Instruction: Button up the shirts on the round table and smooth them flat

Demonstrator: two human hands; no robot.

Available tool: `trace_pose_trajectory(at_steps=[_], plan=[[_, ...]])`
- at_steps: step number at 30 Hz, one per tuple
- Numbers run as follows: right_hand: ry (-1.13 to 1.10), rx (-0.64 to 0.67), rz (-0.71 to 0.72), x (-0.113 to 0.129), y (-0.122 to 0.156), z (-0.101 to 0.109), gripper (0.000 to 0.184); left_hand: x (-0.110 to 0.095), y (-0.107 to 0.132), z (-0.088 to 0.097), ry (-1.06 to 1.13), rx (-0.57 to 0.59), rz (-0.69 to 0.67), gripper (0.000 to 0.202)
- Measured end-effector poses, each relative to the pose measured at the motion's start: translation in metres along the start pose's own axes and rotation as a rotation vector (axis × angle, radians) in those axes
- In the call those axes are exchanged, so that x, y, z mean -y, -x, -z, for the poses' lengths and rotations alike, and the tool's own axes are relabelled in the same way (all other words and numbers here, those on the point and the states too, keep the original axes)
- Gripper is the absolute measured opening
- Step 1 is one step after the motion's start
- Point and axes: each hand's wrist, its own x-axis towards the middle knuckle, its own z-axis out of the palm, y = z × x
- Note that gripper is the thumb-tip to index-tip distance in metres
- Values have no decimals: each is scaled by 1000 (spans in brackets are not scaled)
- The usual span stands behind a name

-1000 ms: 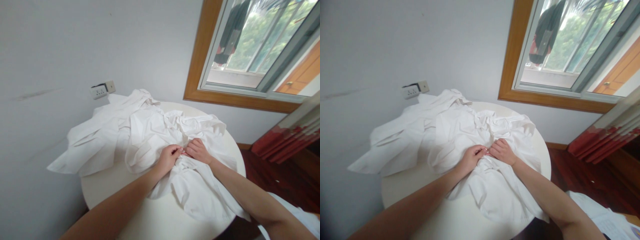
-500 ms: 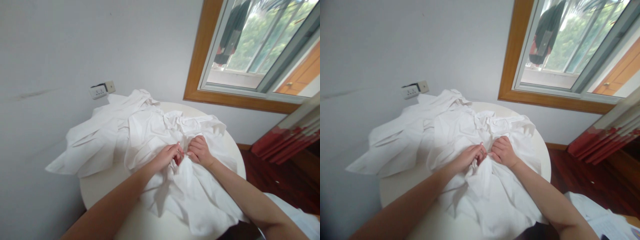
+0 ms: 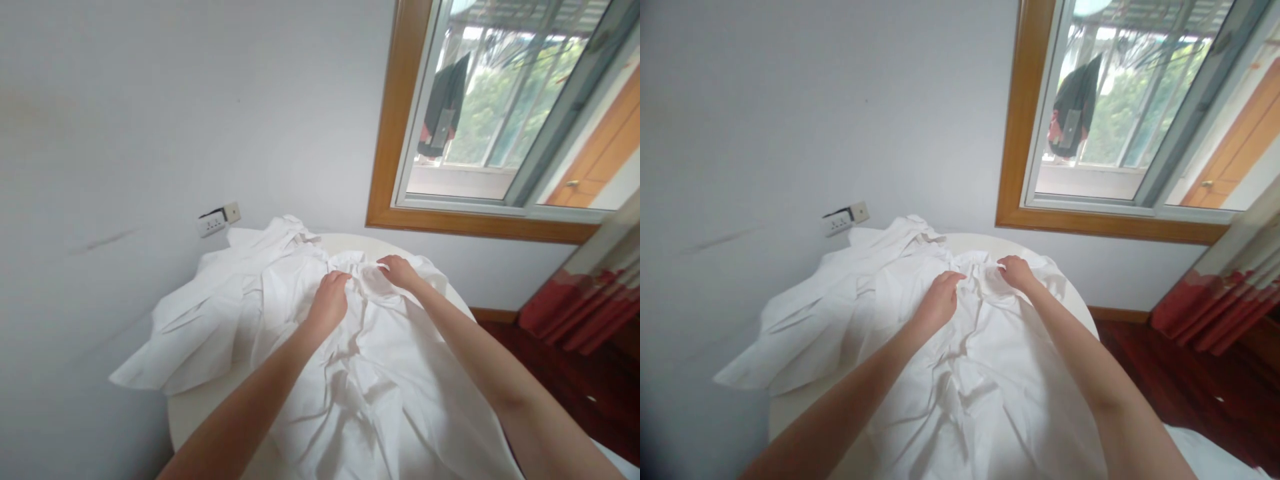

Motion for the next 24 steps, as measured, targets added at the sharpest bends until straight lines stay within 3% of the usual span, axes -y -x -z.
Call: trace_pose_trajectory(at_steps=[5, 10, 14, 18, 20, 22, 24], plan=[[43, 147, -146, 5, -48, -25, 38, 31, -61, -11, -504, 205, 157, 31], [44, 247, -201, 5, -66, -37, 44, 70, -78, -20, -539, 297, 131, 29], [8, 345, -212, 1, -70, -33, 50, 81, -76, -24, -489, 349, 175, 32], [-105, 423, -138, -9, -66, -8, 38, 76, -84, -18, -366, 375, 237, 25], [-180, 416, -81, -17, -57, 13, 32, 69, -89, -7, -286, 359, 241, 32], [-290, 353, -12, -23, -43, 40, 33, 59, -93, 11, -15, 267, 264, 41], [-503, 204, 91, -24, -26, 70, 38, 43, -95, 33, 450, 119, 303, 44]])
